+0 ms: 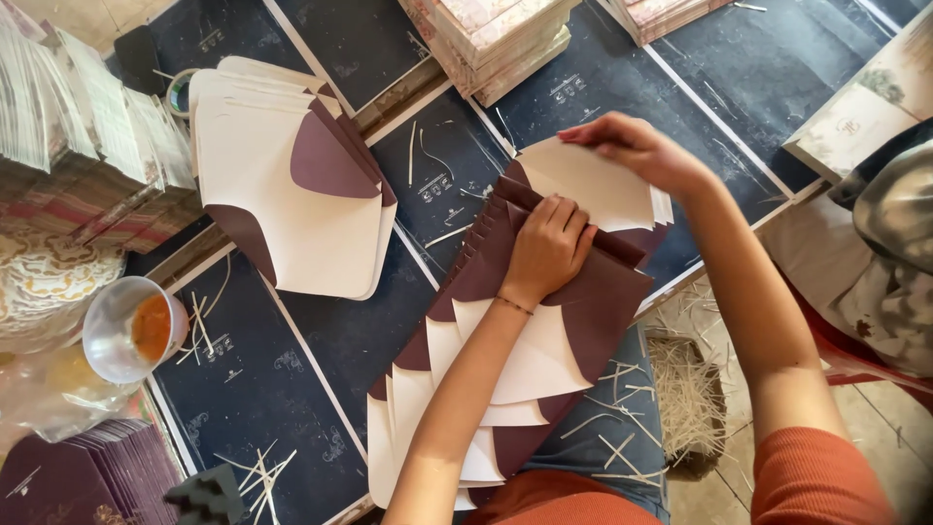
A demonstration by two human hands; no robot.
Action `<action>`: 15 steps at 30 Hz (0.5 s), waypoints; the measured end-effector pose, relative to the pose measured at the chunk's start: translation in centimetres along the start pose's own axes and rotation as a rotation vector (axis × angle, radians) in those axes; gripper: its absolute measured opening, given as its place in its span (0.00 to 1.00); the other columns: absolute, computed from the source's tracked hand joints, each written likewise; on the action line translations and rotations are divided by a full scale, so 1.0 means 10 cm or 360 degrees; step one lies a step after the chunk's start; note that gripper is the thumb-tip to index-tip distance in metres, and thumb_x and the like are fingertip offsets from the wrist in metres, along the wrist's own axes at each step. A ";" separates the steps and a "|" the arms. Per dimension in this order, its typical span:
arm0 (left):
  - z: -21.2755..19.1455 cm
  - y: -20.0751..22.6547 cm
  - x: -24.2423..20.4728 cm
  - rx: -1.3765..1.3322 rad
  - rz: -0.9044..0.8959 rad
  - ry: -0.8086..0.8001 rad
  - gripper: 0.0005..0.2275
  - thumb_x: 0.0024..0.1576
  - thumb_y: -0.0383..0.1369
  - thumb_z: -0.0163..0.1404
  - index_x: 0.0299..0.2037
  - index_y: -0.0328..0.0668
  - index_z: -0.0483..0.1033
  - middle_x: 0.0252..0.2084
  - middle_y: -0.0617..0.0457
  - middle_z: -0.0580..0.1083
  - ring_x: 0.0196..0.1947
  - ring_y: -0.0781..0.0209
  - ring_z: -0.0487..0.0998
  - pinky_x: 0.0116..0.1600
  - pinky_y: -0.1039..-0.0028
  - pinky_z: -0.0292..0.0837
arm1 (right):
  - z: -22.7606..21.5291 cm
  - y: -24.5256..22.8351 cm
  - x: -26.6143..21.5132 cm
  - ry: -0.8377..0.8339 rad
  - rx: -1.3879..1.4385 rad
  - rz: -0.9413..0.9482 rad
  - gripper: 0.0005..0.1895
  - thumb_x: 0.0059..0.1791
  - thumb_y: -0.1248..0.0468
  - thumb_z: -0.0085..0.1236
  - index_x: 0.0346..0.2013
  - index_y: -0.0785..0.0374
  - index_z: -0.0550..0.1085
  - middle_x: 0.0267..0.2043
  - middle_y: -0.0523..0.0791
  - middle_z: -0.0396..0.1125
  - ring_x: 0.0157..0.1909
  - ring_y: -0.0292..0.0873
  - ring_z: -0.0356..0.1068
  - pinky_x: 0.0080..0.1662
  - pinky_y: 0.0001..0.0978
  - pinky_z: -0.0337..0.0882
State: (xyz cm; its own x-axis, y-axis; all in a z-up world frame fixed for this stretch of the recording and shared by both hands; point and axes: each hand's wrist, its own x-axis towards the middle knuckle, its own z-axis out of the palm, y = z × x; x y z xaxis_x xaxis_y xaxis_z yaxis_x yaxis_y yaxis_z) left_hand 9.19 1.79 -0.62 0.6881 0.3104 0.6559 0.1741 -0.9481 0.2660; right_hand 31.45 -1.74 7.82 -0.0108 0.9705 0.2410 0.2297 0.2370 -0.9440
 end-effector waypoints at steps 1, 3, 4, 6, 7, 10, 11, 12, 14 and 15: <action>-0.02 -0.01 0.00 -0.0001 0.0003 0.0001 0.17 0.72 0.44 0.41 0.42 0.42 0.77 0.41 0.49 0.73 0.52 0.49 0.79 0.70 0.57 0.72 | 0.07 -0.07 -0.03 0.0003 -0.0002 -0.0001 0.12 0.61 0.65 0.51 0.57 0.65 0.75 0.67 0.54 0.73 0.65 0.45 0.71 0.67 0.48 0.68; -0.06 -0.02 -0.01 0.0115 0.0036 0.0028 0.17 0.72 0.45 0.38 0.38 0.46 0.74 0.39 0.53 0.69 0.46 0.56 0.76 0.63 0.63 0.70 | 0.21 -0.21 -0.07 -0.0242 0.0161 0.0301 0.23 0.59 0.67 0.52 0.70 0.67 0.72 0.73 0.56 0.67 0.72 0.47 0.63 0.74 0.50 0.59; -0.05 -0.02 -0.01 0.0116 0.0034 0.0030 0.17 0.72 0.45 0.38 0.38 0.46 0.74 0.39 0.53 0.69 0.46 0.56 0.76 0.63 0.63 0.70 | 0.18 -0.31 -0.05 -0.0245 0.0159 0.0300 0.23 0.59 0.67 0.52 0.70 0.67 0.72 0.73 0.56 0.67 0.72 0.47 0.63 0.74 0.50 0.59; -0.04 0.00 -0.06 0.0087 0.0058 0.0003 0.15 0.71 0.44 0.40 0.37 0.46 0.74 0.38 0.53 0.69 0.45 0.54 0.76 0.60 0.63 0.70 | 0.15 -0.50 -0.04 -0.0236 -0.0124 0.0409 0.24 0.62 0.60 0.45 0.73 0.63 0.70 0.73 0.59 0.67 0.74 0.57 0.63 0.74 0.58 0.59; -0.04 0.01 -0.06 0.0082 0.0053 -0.0006 0.15 0.71 0.44 0.40 0.37 0.46 0.74 0.38 0.53 0.69 0.45 0.54 0.76 0.60 0.63 0.70 | 0.07 -0.47 -0.05 -0.0235 -0.0116 0.0419 0.24 0.62 0.60 0.45 0.73 0.63 0.70 0.73 0.59 0.67 0.74 0.57 0.63 0.74 0.58 0.59; -0.04 0.01 -0.04 0.0077 0.0059 -0.0067 0.14 0.70 0.43 0.42 0.39 0.46 0.73 0.39 0.53 0.70 0.47 0.55 0.76 0.61 0.63 0.70 | -0.19 -0.21 -0.14 -0.0143 -0.0707 0.0792 0.31 0.59 0.43 0.52 0.73 0.54 0.71 0.65 0.62 0.70 0.66 0.72 0.68 0.67 0.67 0.64; -0.02 0.00 -0.05 0.0063 0.0039 -0.0096 0.14 0.70 0.44 0.42 0.39 0.46 0.73 0.39 0.53 0.70 0.47 0.54 0.77 0.62 0.62 0.70 | -0.29 0.02 -0.22 -0.0205 -0.0880 0.0955 0.27 0.55 0.41 0.60 0.53 0.59 0.77 0.46 0.55 0.75 0.53 0.62 0.74 0.59 0.56 0.70; -0.01 0.00 -0.05 0.0050 0.0019 -0.0126 0.14 0.71 0.45 0.42 0.40 0.46 0.73 0.39 0.53 0.71 0.48 0.54 0.77 0.63 0.62 0.69 | -0.38 0.25 -0.29 -0.0264 -0.1053 0.1117 0.29 0.50 0.39 0.68 0.34 0.65 0.82 0.27 0.48 0.81 0.40 0.52 0.81 0.50 0.45 0.76; 0.00 -0.01 -0.04 0.0041 0.0028 -0.0134 0.14 0.70 0.44 0.42 0.39 0.44 0.73 0.39 0.52 0.71 0.48 0.53 0.77 0.64 0.62 0.69 | -0.36 0.06 -0.30 -0.0331 -0.1047 0.1212 0.27 0.49 0.41 0.70 0.33 0.64 0.83 0.27 0.47 0.82 0.38 0.48 0.83 0.48 0.42 0.78; 0.01 -0.02 -0.05 0.0033 0.0034 -0.0148 0.15 0.70 0.43 0.42 0.38 0.43 0.73 0.39 0.50 0.71 0.48 0.52 0.77 0.64 0.61 0.69 | -0.34 -0.03 -0.32 -0.0400 -0.1035 0.1308 0.24 0.48 0.43 0.72 0.32 0.64 0.84 0.27 0.46 0.83 0.35 0.44 0.84 0.46 0.38 0.79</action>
State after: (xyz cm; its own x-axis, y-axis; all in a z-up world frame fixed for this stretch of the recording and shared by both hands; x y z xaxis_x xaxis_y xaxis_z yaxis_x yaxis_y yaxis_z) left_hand 8.89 1.78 -1.05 0.7540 0.2831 0.5927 0.1723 -0.9560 0.2375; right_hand 34.71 -5.05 8.12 0.2001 0.8207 -0.5351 0.7301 -0.4891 -0.4772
